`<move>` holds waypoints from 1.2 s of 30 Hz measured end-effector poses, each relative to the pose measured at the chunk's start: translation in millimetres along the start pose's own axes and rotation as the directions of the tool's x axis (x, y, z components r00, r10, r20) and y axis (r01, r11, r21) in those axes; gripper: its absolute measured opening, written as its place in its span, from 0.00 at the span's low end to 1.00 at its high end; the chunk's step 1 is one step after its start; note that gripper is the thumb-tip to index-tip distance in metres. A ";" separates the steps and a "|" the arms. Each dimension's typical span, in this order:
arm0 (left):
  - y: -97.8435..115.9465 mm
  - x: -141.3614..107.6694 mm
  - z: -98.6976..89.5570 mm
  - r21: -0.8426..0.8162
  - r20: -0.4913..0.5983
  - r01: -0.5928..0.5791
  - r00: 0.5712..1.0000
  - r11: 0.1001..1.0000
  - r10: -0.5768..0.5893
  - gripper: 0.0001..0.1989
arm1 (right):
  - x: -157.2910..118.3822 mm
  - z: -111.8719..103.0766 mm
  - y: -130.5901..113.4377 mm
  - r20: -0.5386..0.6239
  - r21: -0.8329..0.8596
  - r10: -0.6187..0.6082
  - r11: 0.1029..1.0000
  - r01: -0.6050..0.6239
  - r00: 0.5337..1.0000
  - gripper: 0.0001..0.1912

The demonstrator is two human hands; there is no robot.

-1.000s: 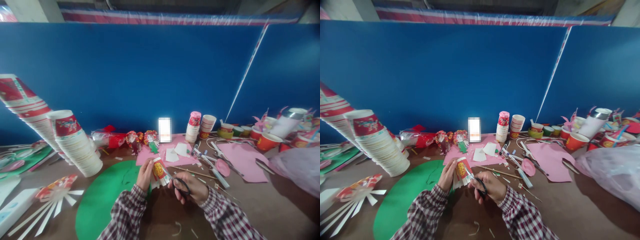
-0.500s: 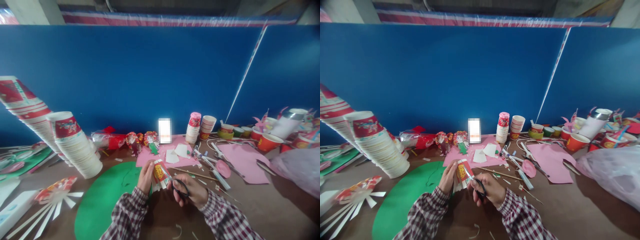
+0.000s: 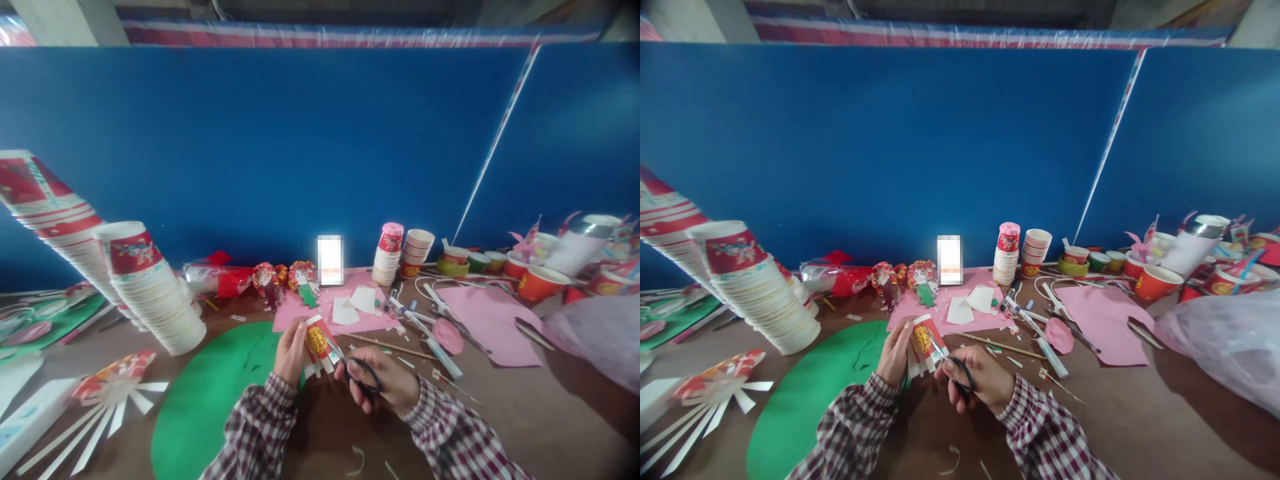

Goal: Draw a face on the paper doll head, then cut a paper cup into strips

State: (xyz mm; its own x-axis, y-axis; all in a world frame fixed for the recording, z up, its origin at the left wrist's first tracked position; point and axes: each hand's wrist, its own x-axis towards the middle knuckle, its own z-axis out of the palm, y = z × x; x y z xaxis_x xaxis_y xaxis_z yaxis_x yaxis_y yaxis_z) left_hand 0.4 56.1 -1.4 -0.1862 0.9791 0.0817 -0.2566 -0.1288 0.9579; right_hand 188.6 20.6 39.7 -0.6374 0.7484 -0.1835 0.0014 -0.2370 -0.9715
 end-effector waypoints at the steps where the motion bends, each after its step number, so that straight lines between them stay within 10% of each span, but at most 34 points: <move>1: 0.4 0.1 -0.2 0.003 0.000 -0.001 1.000 1.000 0.001 0.17 | 0.0 0.1 -0.2 -0.001 -0.001 -0.002 1.000 0.002 1.000 0.29; 36: 5.4 0.0 -2.2 0.162 0.012 -0.091 0.996 0.983 0.090 0.17 | 0.6 1.5 1.3 -0.067 -0.005 -0.030 1.000 0.030 0.997 0.27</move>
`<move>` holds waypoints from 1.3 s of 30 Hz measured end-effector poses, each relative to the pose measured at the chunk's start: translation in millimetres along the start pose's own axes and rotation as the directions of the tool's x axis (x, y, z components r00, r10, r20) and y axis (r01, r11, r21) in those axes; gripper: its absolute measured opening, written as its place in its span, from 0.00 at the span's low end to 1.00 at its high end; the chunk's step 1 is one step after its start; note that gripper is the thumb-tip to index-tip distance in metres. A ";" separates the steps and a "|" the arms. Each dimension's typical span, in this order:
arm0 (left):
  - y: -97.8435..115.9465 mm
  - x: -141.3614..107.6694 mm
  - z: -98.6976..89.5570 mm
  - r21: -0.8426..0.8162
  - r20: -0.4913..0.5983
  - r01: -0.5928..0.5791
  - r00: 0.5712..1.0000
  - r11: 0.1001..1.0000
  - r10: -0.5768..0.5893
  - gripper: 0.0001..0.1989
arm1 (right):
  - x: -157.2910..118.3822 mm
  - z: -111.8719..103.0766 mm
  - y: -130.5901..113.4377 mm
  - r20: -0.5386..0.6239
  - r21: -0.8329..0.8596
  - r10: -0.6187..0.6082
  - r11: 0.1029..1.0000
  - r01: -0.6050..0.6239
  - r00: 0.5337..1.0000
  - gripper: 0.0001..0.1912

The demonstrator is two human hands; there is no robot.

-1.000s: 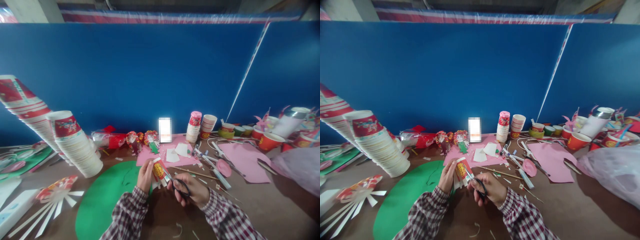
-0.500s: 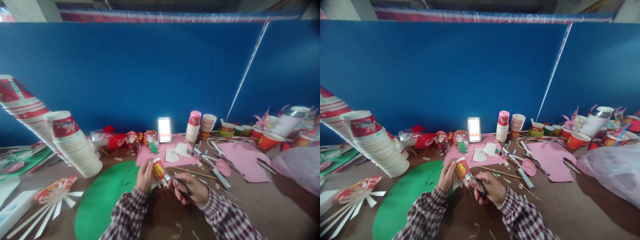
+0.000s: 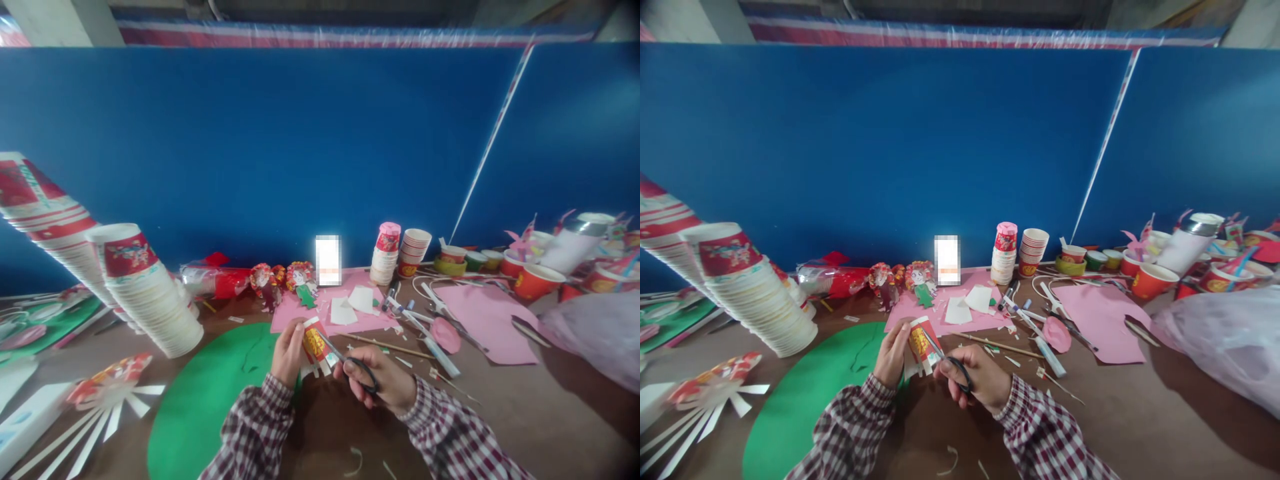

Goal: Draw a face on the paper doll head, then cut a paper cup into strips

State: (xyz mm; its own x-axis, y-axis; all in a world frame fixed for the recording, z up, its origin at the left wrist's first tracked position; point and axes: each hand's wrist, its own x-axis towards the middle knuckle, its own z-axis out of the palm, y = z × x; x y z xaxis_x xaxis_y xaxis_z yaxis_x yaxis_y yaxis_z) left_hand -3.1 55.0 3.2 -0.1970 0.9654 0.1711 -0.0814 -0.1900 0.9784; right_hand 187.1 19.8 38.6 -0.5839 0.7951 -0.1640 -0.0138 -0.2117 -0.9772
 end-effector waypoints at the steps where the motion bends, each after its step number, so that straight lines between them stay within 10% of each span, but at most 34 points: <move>1: 0.0 0.0 -0.2 -0.003 -0.004 0.000 1.000 1.000 0.000 0.17 | 0.2 0.0 0.0 0.000 -0.001 0.006 1.000 -0.006 1.000 0.27; 19: 2.8 -3.8 4.2 -0.285 0.085 0.203 0.979 0.937 -0.187 0.16 | 0.0 3.7 0.4 0.076 -0.044 0.014 0.999 -0.010 0.997 0.31; 39: 13.1 13.9 -12.0 -0.552 -0.148 0.157 0.948 0.819 -0.281 0.14 | 0.3 5.1 5.2 0.234 -0.087 0.098 0.993 -0.079 0.967 0.29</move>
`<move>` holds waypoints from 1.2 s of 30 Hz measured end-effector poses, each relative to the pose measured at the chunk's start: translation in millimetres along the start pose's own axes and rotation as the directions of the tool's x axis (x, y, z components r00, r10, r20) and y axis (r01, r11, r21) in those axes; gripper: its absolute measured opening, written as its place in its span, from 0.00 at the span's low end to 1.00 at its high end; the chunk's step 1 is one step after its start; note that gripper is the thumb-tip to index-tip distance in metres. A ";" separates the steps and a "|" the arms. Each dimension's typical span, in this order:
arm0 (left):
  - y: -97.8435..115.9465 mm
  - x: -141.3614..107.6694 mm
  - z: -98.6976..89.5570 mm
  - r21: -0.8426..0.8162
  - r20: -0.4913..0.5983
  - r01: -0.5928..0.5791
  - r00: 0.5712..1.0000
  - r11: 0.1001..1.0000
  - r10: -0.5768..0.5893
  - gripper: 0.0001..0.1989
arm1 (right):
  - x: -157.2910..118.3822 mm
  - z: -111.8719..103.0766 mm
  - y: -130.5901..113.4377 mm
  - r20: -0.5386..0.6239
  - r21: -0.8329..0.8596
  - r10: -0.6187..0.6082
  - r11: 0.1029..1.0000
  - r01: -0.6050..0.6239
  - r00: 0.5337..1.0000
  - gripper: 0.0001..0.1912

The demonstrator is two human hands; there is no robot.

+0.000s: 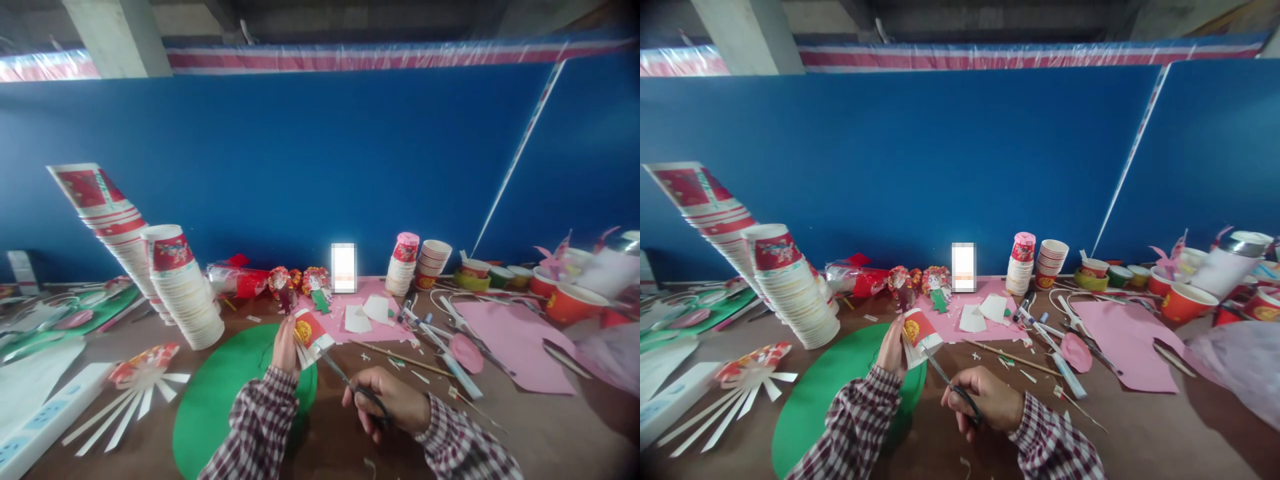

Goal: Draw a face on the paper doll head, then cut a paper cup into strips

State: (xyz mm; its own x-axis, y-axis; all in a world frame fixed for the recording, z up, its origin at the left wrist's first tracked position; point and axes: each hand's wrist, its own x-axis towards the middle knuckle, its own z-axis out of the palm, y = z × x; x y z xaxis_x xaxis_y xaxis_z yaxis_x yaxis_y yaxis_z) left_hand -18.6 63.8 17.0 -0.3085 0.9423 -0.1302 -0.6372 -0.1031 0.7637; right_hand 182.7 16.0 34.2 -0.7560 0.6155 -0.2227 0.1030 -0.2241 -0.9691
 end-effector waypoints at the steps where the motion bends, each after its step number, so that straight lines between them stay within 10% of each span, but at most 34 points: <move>1: 0.1 0.5 -0.7 -0.018 0.005 0.021 1.000 1.000 -0.020 0.14 | 0.5 -0.5 1.0 0.002 -0.001 0.005 1.000 -0.005 1.000 0.29; 36: -10.0 -9.5 7.1 -0.043 0.097 0.155 0.984 0.987 -0.151 0.14 | 4.8 -7.6 9.2 -0.099 -0.007 -0.050 0.999 0.049 0.994 0.28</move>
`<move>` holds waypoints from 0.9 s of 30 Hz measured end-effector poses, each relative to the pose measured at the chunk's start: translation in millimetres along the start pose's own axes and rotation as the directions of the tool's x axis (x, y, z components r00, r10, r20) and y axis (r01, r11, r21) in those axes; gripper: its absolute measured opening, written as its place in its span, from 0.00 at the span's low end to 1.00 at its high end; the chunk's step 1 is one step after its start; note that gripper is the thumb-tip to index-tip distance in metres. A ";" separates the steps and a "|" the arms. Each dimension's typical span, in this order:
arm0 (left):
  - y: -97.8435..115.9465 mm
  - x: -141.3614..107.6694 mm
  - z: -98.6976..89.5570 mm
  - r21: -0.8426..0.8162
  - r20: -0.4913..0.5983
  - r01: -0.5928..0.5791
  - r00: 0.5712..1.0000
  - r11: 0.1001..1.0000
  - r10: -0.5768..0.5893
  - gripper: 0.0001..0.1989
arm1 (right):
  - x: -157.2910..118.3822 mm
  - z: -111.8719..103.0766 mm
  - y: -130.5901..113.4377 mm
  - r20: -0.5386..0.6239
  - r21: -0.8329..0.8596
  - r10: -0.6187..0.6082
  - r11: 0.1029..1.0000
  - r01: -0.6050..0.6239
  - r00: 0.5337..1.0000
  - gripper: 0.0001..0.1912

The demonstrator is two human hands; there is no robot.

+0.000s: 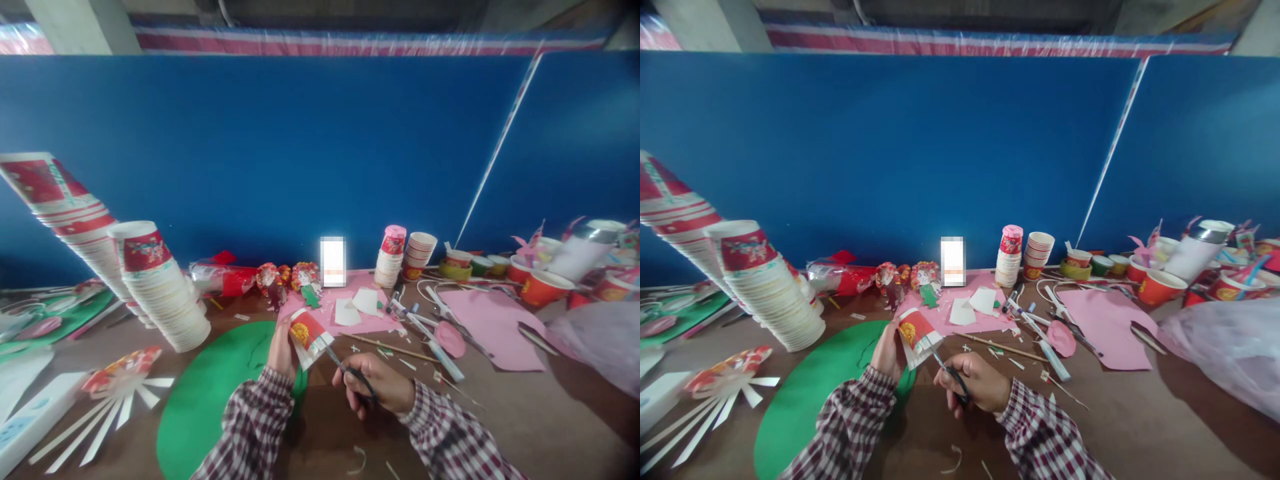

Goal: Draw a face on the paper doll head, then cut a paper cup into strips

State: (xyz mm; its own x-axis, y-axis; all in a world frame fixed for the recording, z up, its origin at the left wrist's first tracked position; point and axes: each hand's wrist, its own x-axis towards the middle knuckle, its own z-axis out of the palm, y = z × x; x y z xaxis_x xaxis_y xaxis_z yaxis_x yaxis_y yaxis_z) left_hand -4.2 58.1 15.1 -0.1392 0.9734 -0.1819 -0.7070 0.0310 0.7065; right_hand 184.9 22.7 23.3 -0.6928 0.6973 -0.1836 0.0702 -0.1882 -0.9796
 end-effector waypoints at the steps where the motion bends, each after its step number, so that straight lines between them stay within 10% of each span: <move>1: -0.1 -0.2 0.0 -0.005 0.002 -0.001 1.000 1.000 0.001 0.14 | 0.1 0.0 0.2 -0.001 0.002 -0.003 1.000 0.003 1.000 0.28; 27: 1.0 0.9 -0.7 0.019 -0.012 -0.012 1.000 1.000 0.013 0.13 | -1.0 1.6 -2.2 -0.059 -0.037 -0.061 0.998 0.059 0.996 0.26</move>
State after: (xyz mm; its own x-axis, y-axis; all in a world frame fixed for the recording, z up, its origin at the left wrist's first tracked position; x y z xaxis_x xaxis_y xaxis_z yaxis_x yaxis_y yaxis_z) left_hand -5.6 58.9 15.2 -0.1567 0.9708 -0.1815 -0.6923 0.0231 0.7213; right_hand 184.2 21.3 25.8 -0.6519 0.7474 -0.1278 0.0557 -0.1209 -0.9911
